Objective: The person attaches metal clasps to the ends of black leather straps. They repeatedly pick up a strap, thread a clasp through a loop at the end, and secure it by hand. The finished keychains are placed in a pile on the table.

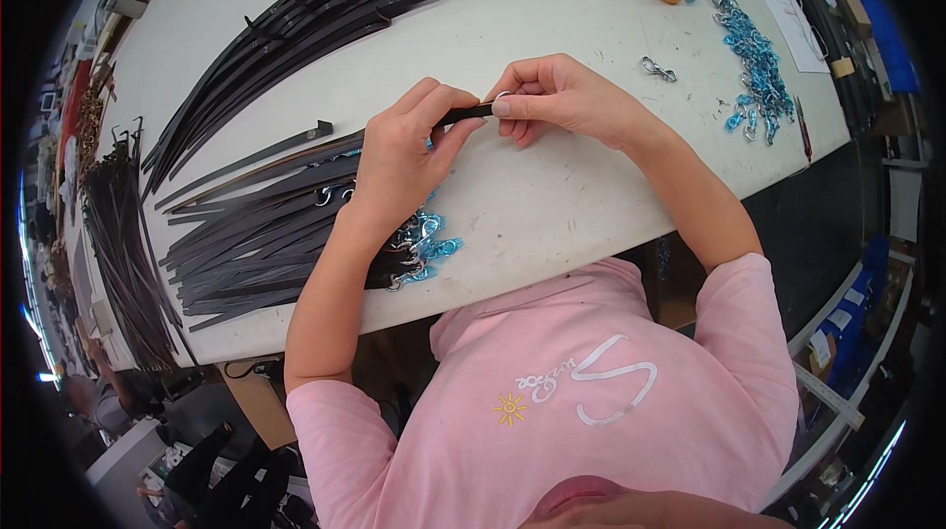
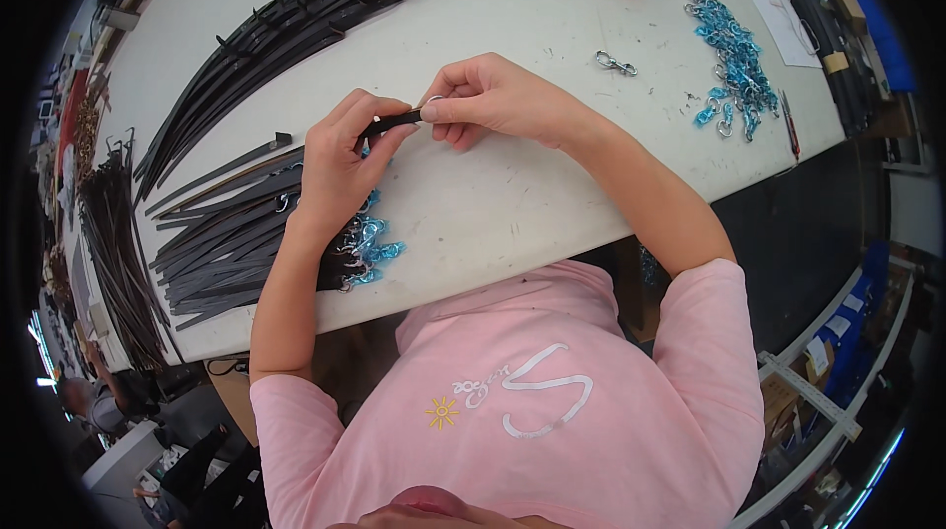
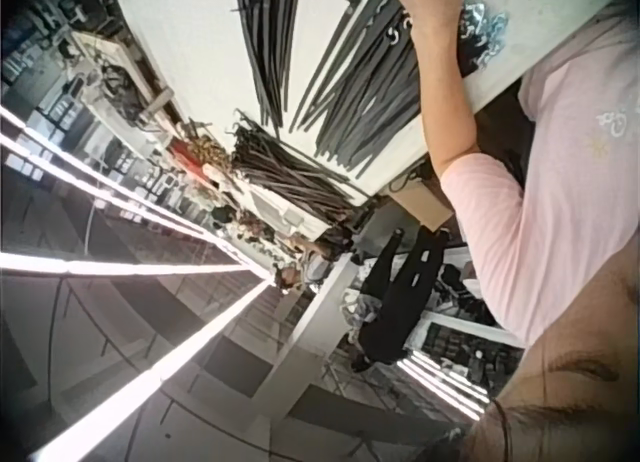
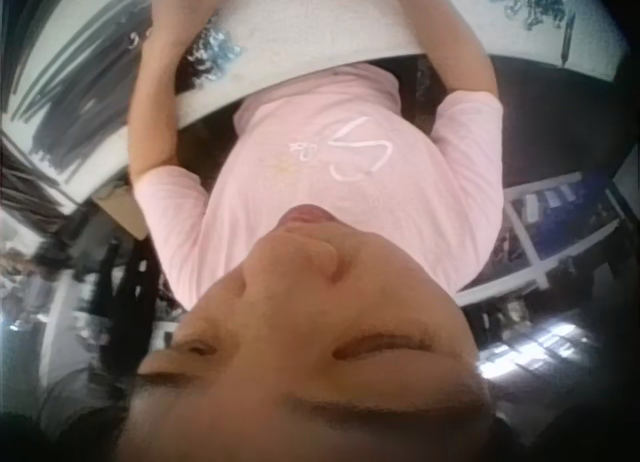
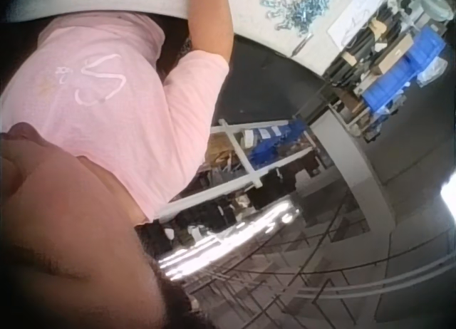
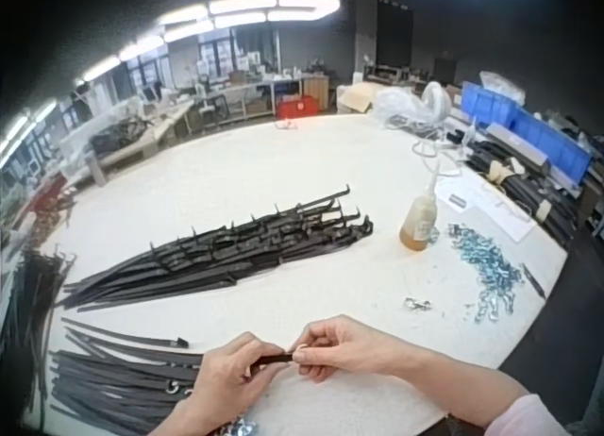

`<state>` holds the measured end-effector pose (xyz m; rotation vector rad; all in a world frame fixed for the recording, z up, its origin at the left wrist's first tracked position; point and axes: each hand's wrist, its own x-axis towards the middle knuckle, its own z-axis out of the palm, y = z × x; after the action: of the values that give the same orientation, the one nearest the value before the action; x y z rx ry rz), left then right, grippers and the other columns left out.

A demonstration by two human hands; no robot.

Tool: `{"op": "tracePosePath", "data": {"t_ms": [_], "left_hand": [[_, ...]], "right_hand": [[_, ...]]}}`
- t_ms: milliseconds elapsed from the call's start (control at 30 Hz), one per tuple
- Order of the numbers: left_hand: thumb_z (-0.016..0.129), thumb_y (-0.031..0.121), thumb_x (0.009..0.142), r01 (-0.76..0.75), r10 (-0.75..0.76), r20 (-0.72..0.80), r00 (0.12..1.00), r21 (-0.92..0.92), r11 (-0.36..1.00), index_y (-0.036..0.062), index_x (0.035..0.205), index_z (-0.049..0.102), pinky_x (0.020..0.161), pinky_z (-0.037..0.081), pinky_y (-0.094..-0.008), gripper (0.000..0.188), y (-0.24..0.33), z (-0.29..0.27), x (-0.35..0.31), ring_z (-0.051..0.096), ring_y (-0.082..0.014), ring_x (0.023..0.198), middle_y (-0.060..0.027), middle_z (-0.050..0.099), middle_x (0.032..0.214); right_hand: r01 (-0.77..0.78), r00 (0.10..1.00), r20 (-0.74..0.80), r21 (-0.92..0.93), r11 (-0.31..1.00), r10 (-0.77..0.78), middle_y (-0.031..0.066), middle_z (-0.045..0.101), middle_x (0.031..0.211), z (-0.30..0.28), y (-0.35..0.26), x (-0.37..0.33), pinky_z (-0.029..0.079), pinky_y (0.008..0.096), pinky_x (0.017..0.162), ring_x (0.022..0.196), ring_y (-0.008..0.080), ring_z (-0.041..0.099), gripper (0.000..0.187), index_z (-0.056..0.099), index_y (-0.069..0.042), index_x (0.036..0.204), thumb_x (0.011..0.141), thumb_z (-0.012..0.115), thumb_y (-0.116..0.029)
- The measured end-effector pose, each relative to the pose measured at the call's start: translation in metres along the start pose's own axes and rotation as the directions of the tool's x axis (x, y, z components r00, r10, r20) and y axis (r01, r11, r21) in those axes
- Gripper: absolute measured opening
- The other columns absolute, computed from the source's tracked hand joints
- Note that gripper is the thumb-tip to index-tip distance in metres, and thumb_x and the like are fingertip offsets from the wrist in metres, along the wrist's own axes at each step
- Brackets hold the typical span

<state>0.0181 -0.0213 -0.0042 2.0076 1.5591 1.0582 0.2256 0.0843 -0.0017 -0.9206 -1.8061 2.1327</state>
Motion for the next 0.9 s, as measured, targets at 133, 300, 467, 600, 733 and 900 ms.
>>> {"op": "tracePosePath", "data": {"t_ms": [133, 300, 467, 600, 733, 900], "left_hand": [[0.079, 0.006, 0.086, 0.006, -0.006, -0.003, 1.0, -0.036, 0.999, 0.0034, 0.096, 0.069, 0.054, 0.046, -0.0275, 0.014, 0.0014, 0.0001, 0.0001, 0.056, -0.0137, 0.058, -0.0051, 0.063, 0.083], [0.079, 0.005, 0.086, 0.032, -0.032, 0.006, 0.999, -0.066, 0.997, 0.0026, 0.095, 0.069, 0.053, 0.042, -0.0256, 0.014, -0.0004, 0.0012, -0.0001, 0.051, -0.011, 0.056, -0.0046, 0.061, 0.081], [0.079, 0.004, 0.086, 0.059, -0.057, 0.033, 0.998, -0.053, 0.997, 0.0015, 0.097, 0.07, 0.055, 0.043, -0.024, 0.015, -0.0008, -0.0002, -0.0004, 0.054, -0.0096, 0.062, -0.0044, 0.065, 0.083], [0.079, 0.004, 0.086, 0.068, -0.066, 0.048, 0.997, -0.032, 0.997, 0.0008, 0.098, 0.07, 0.056, 0.044, -0.0235, 0.015, -0.0019, -0.0001, -0.0001, 0.056, -0.0091, 0.066, -0.0042, 0.067, 0.085], [0.079, 0.006, 0.086, 0.036, -0.035, 0.013, 0.999, -0.048, 0.998, 0.0021, 0.095, 0.069, 0.054, 0.043, -0.0259, 0.014, -0.0033, 0.0022, -0.0006, 0.052, -0.0121, 0.056, -0.0051, 0.064, 0.082], [0.079, 0.007, 0.086, 0.04, -0.04, 0.001, 0.999, -0.046, 0.998, 0.0018, 0.096, 0.069, 0.054, 0.044, -0.0258, 0.015, -0.0043, 0.0034, -0.001, 0.053, -0.012, 0.056, -0.0051, 0.066, 0.084]], "right_hand": [[0.055, 0.998, 0.03, -0.013, 0.998, -0.054, 0.0055, 0.071, 0.091, -0.0023, 0.003, 0.0006, 0.058, 0.0263, 0.077, 0.083, 0.0123, 0.069, 0.024, 0.07, 0.0, 0.106, 0.099, 0.068, -0.023], [0.096, 0.994, 0.05, -0.081, 0.992, -0.092, 0.004, 0.071, 0.09, -0.0032, 0.0043, 0.0005, 0.058, 0.0252, 0.079, 0.083, 0.0099, 0.068, 0.024, 0.069, -0.001, 0.108, 0.101, 0.067, -0.024], [0.086, 0.996, 0.048, -0.09, 0.992, -0.082, 0.0035, 0.07, 0.09, -0.0023, 0.0055, 0.001, 0.058, 0.0248, 0.079, 0.083, 0.0097, 0.068, 0.025, 0.068, -0.002, 0.109, 0.101, 0.067, -0.026], [0.064, 0.998, 0.032, -0.094, 0.993, -0.061, 0.0035, 0.07, 0.09, -0.0003, 0.0043, 0.0001, 0.057, 0.0245, 0.077, 0.082, 0.01, 0.067, 0.025, 0.068, -0.002, 0.109, 0.101, 0.066, -0.025], [0.055, 0.998, 0.033, -0.088, 0.995, -0.052, 0.0039, 0.07, 0.09, -0.0013, 0.0052, 0.0011, 0.057, 0.0251, 0.077, 0.083, 0.0107, 0.067, 0.025, 0.069, -0.002, 0.108, 0.1, 0.067, -0.026], [0.049, 0.999, 0.026, -0.065, 0.997, -0.047, 0.0059, 0.072, 0.09, -0.0007, 0.0062, 0.0022, 0.057, 0.0259, 0.078, 0.083, 0.0118, 0.068, 0.027, 0.069, -0.001, 0.108, 0.1, 0.068, -0.027]]}}
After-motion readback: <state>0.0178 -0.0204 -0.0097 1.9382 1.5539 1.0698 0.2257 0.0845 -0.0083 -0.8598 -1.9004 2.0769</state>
